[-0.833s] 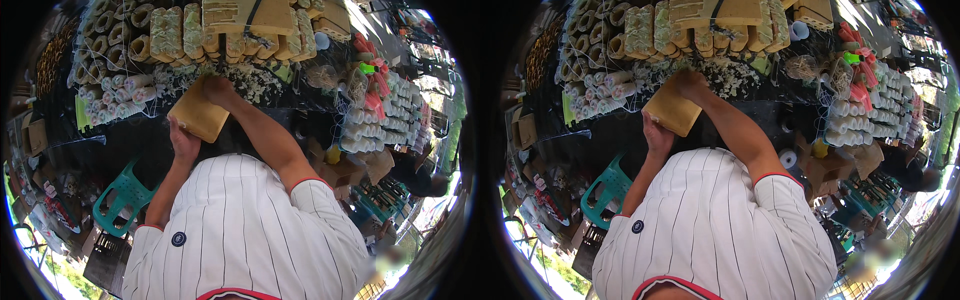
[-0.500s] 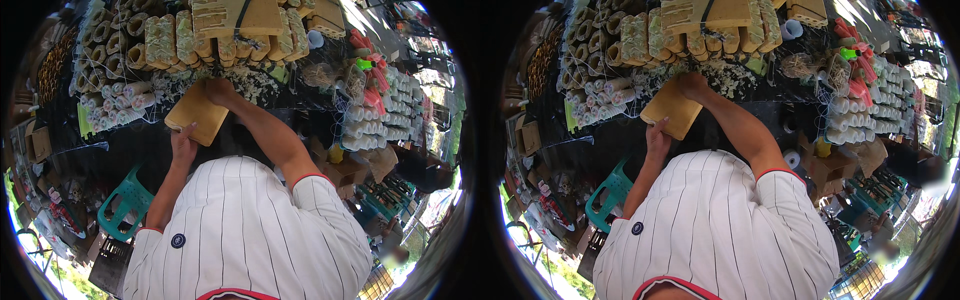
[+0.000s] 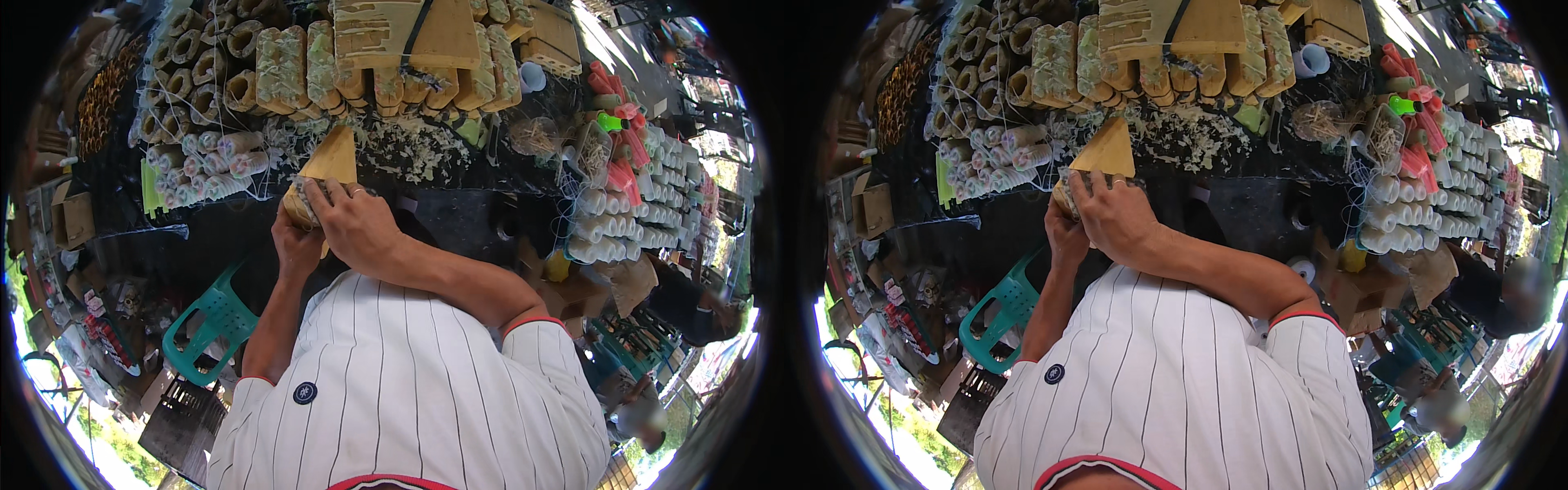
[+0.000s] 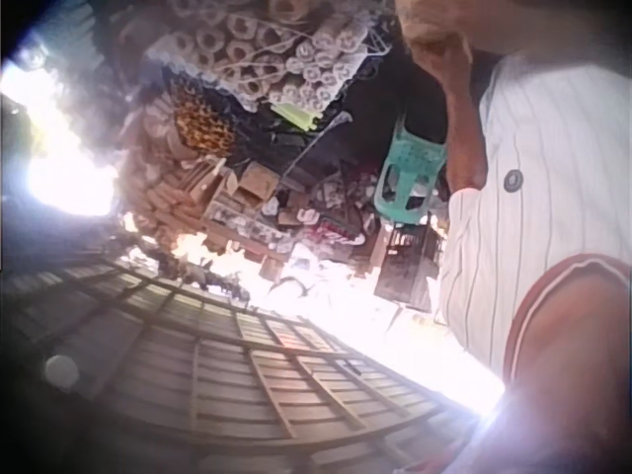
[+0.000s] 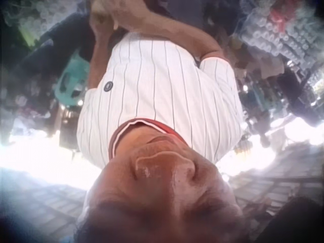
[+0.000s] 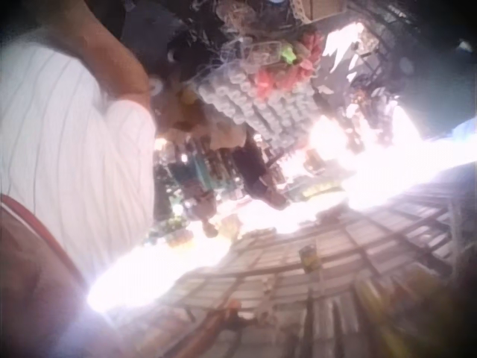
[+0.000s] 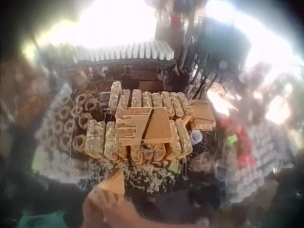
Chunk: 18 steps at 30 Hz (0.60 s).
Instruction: The person assembles yellow plastic beehive frames by inserting green plastic spacers and tying them with white string. They repeatedly pick up frames, insert spacers, and secure them with string, stacking completed units on the table.
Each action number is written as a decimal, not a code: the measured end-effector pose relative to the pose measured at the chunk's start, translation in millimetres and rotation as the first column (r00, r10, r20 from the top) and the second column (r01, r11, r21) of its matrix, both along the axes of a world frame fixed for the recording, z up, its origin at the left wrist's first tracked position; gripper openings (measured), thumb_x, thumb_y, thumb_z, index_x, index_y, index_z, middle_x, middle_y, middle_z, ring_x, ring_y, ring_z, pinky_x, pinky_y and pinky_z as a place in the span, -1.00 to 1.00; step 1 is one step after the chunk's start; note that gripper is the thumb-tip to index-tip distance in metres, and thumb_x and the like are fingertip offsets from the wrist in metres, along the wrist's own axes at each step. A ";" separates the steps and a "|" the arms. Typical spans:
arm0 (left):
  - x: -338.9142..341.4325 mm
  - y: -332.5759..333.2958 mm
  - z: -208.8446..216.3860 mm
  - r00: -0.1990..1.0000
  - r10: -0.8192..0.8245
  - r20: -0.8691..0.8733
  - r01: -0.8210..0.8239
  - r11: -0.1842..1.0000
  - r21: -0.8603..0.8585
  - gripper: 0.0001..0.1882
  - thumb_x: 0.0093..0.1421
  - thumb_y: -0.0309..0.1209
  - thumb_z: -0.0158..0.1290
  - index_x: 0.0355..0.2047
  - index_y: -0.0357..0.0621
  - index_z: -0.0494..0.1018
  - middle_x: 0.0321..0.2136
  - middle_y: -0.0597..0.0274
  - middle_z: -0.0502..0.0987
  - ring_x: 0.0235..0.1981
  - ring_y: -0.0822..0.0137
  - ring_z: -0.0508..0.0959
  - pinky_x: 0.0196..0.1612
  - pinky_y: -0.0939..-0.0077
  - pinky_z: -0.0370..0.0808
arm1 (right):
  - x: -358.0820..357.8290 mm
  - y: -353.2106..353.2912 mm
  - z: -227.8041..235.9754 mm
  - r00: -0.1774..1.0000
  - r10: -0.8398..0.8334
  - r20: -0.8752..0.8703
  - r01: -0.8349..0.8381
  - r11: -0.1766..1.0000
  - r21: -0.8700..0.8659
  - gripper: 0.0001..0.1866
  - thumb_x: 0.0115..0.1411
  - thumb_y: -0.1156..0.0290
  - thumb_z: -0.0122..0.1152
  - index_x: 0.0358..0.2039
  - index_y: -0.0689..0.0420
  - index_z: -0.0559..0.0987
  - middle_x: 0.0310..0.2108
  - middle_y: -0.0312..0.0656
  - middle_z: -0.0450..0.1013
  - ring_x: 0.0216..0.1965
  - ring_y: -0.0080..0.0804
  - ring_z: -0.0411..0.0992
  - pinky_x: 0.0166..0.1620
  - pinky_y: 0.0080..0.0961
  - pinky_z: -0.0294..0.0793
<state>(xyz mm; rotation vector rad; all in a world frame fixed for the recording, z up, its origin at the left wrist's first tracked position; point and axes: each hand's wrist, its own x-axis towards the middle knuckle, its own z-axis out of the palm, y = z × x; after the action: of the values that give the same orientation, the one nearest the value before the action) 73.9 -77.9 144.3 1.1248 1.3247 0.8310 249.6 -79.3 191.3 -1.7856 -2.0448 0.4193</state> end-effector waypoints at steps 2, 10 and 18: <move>-2.3 5.2 19.7 0.988 -0.068 -0.140 0.072 0.997 0.020 -0.38 -0.03 -0.64 0.23 0.13 -0.36 0.45 -0.07 0.08 0.68 -0.07 0.31 0.67 0.05 0.35 0.61 | 6.9 5.5 -15.8 0.994 -0.073 -0.086 0.061 0.989 -0.133 -0.42 0.20 0.48 0.21 0.26 0.31 0.42 -0.20 0.22 0.61 -0.30 0.10 0.67 -0.30 -0.03 0.70; 16.9 14.5 52.2 0.857 -0.307 -0.414 0.350 0.936 0.030 -0.34 -0.03 -0.60 0.24 0.16 -0.39 0.42 -0.11 -0.11 0.69 -0.09 0.12 0.73 0.05 0.33 0.61 | 17.3 -15.9 -27.2 0.975 -0.156 -0.156 0.160 0.987 0.014 -0.53 0.18 0.49 0.17 0.13 0.29 0.52 -0.32 0.07 0.66 -0.30 0.00 0.69 -0.31 -0.07 0.69; 38.6 52.2 34.9 0.305 -0.427 -0.851 0.942 0.267 0.204 -0.25 -0.15 -0.64 0.29 0.15 -0.34 0.41 0.15 -0.20 0.54 0.20 -0.18 0.53 0.31 0.01 0.45 | 95.0 -62.4 -21.0 0.979 -0.121 -0.163 0.090 0.978 -0.186 -0.53 0.13 0.53 0.18 0.11 0.23 0.57 -0.22 0.06 0.63 -0.23 0.06 0.65 -0.16 -0.11 0.67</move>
<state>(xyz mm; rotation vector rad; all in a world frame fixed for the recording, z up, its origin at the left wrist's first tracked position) 112.5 -25.7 179.1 2.6438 0.6731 0.0722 344.6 -141.7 170.3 -1.8772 -1.8337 0.7188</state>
